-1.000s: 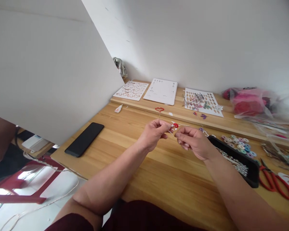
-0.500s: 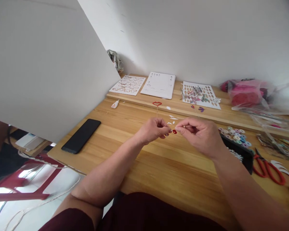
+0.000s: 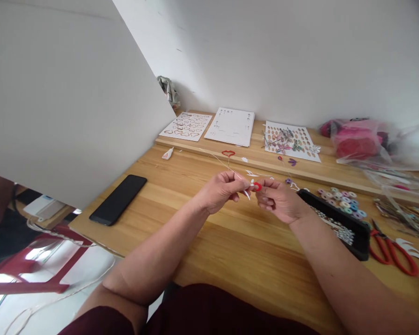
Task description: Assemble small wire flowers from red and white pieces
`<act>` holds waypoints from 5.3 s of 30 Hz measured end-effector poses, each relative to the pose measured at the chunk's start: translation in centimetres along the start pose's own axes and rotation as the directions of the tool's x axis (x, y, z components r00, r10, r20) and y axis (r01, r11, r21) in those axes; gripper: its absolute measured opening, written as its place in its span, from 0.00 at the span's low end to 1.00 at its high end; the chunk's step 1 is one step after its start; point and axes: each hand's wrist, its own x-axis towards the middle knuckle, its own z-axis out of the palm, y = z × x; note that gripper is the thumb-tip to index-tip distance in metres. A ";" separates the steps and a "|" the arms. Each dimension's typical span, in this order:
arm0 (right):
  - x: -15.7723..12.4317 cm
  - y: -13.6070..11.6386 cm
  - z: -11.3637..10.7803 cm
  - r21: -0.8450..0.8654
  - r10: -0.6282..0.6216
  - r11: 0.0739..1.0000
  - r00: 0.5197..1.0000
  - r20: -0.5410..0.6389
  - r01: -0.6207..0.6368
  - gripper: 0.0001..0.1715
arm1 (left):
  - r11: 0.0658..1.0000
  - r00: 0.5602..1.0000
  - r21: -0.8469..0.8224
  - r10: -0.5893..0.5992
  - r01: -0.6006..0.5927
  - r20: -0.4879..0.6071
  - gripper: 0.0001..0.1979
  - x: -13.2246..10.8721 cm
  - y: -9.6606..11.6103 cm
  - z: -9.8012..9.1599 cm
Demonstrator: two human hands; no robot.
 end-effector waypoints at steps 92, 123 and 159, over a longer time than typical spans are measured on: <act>-1.4 -1.7 2.1 -0.307 -0.212 0.942 0.951 -0.224 0.137 0.12 | 0.966 0.986 0.208 0.165 -0.156 -0.028 0.10 0.3 -1.1 0.4; -0.9 -0.8 2.4 -0.130 -0.278 0.960 0.893 -0.354 0.247 0.21 | 0.997 0.988 -0.018 0.065 -0.068 -0.141 0.16 0.7 -1.0 -0.2; -2.4 -1.5 2.2 -0.905 -0.792 0.020 0.560 0.245 0.425 0.08 | 0.950 0.998 0.312 -0.018 0.034 -0.052 0.07 0.4 -0.4 -1.0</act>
